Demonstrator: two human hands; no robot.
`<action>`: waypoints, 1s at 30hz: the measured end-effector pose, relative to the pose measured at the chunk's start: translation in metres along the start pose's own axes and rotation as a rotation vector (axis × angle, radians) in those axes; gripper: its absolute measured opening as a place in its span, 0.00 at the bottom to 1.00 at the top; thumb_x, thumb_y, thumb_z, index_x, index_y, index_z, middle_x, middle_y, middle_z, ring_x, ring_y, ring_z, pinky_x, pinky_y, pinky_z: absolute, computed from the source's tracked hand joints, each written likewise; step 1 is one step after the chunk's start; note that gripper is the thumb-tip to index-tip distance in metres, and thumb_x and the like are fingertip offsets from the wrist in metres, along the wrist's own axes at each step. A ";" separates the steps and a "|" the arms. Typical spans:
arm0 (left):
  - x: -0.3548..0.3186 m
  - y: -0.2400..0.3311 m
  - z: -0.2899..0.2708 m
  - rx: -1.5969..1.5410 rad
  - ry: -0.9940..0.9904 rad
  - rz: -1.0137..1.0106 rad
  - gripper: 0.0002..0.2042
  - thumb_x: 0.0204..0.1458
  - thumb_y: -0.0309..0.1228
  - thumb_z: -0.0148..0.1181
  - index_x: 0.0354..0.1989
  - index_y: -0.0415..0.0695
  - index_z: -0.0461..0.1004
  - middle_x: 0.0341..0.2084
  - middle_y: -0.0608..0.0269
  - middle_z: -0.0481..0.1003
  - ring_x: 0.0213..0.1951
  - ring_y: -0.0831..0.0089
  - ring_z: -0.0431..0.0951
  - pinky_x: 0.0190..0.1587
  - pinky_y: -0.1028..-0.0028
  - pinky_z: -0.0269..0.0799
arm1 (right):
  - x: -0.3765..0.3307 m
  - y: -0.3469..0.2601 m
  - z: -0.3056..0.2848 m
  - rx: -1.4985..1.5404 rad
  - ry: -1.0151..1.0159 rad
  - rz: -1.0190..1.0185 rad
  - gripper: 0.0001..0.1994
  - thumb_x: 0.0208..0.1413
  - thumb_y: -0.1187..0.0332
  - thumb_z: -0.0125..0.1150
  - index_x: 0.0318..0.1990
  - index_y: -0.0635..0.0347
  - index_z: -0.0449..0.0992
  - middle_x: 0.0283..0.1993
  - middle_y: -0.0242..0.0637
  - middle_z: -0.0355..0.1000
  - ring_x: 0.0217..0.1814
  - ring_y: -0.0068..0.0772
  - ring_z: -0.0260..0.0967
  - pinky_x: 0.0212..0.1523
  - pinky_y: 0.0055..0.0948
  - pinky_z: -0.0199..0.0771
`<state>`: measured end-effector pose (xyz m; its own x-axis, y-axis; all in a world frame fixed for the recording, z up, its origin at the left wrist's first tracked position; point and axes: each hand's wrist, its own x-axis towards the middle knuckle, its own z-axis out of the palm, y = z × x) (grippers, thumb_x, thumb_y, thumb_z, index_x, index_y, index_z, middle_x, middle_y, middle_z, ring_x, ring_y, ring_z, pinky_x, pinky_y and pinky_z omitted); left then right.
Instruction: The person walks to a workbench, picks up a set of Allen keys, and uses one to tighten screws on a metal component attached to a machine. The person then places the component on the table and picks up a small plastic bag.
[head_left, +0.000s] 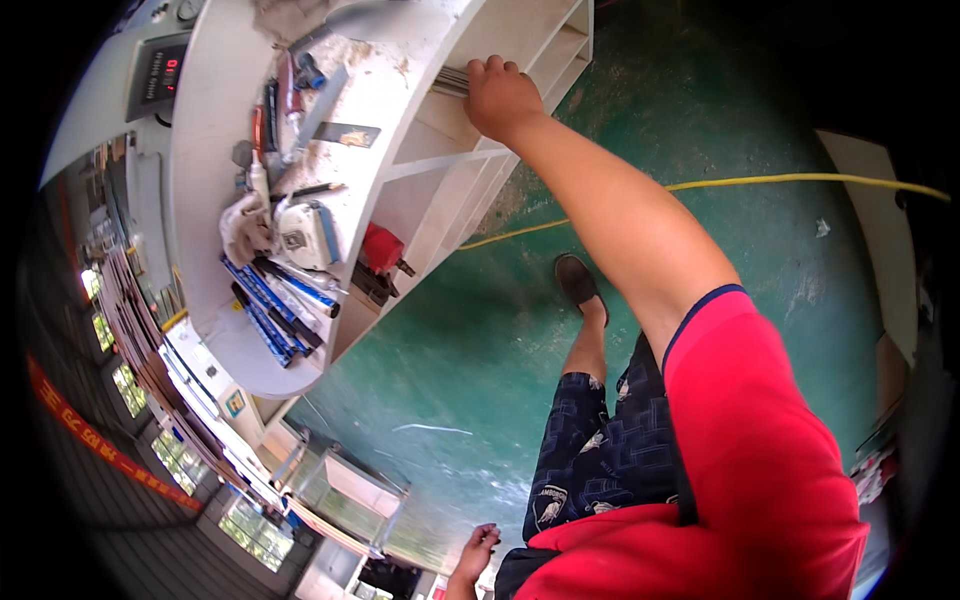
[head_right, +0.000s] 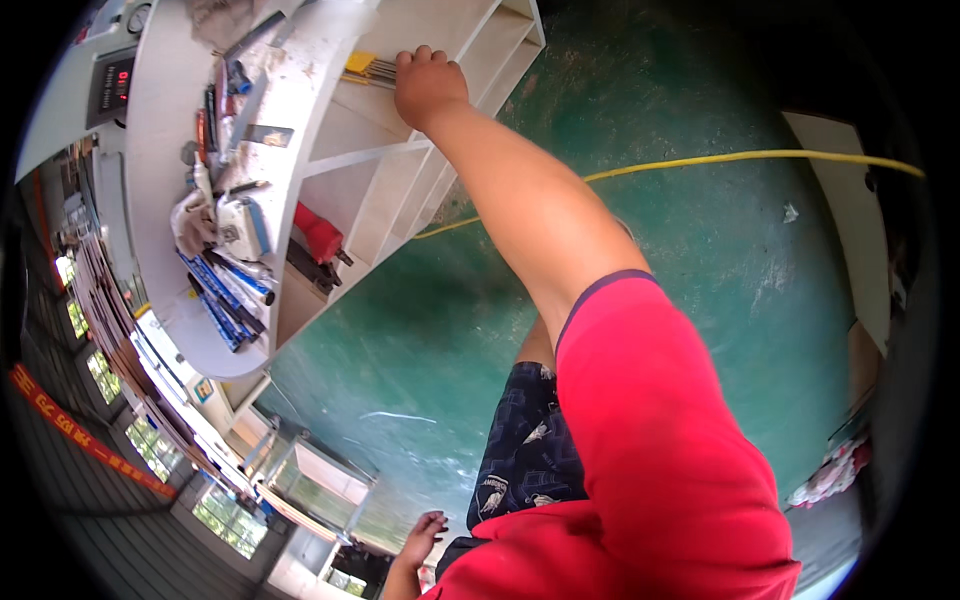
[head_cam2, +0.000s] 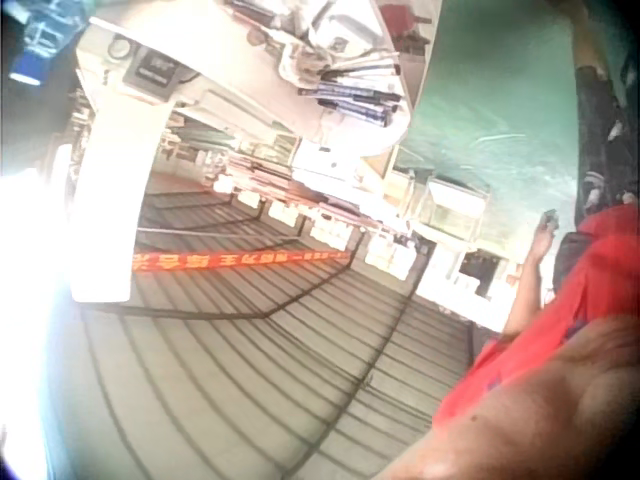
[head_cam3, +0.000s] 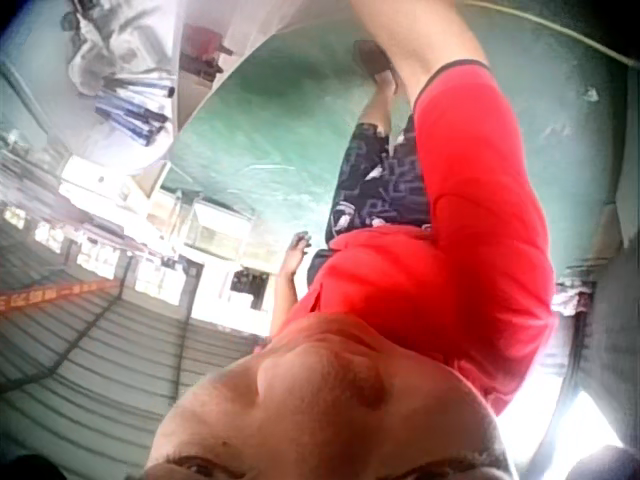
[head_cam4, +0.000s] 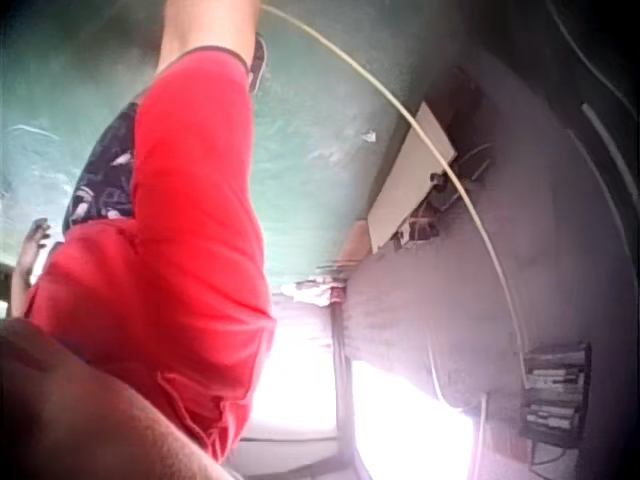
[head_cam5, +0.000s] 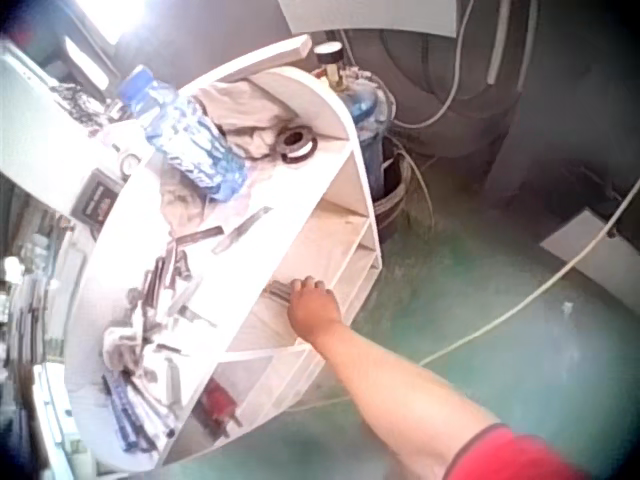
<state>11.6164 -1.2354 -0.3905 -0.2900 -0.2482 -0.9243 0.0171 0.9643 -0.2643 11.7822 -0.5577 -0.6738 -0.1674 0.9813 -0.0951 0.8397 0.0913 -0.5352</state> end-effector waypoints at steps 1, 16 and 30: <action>-0.002 -0.006 0.015 0.010 -0.038 -0.048 0.22 0.62 0.44 0.54 0.59 0.43 0.66 0.51 0.59 0.75 0.52 0.66 0.75 0.52 0.65 0.70 | -0.001 0.003 0.003 0.018 -0.062 -0.023 0.12 0.56 0.69 0.49 0.47 0.61 0.69 0.47 0.48 0.74 0.51 0.45 0.73 0.48 0.42 0.74; -0.007 0.192 0.168 -0.112 -0.137 0.250 0.19 0.64 0.39 0.51 0.57 0.38 0.68 0.49 0.54 0.75 0.50 0.65 0.76 0.55 0.67 0.69 | -0.115 0.093 -0.009 0.912 -0.105 0.106 0.14 0.63 0.62 0.53 0.34 0.67 0.73 0.27 0.56 0.73 0.29 0.57 0.73 0.33 0.47 0.72; -0.003 0.446 0.206 -0.895 -0.517 0.868 0.25 0.66 0.48 0.44 0.60 0.40 0.64 0.51 0.53 0.73 0.50 0.63 0.75 0.54 0.62 0.70 | -0.222 0.117 -0.152 1.524 -0.483 0.426 0.13 0.69 0.63 0.49 0.43 0.65 0.73 0.19 0.21 0.54 0.19 0.12 0.48 0.19 0.17 0.53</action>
<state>11.8223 -0.8238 -0.5619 -0.1104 0.6528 -0.7495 -0.6728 0.5060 0.5398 11.9961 -0.7394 -0.5876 -0.4517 0.7241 -0.5211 -0.3331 -0.6788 -0.6545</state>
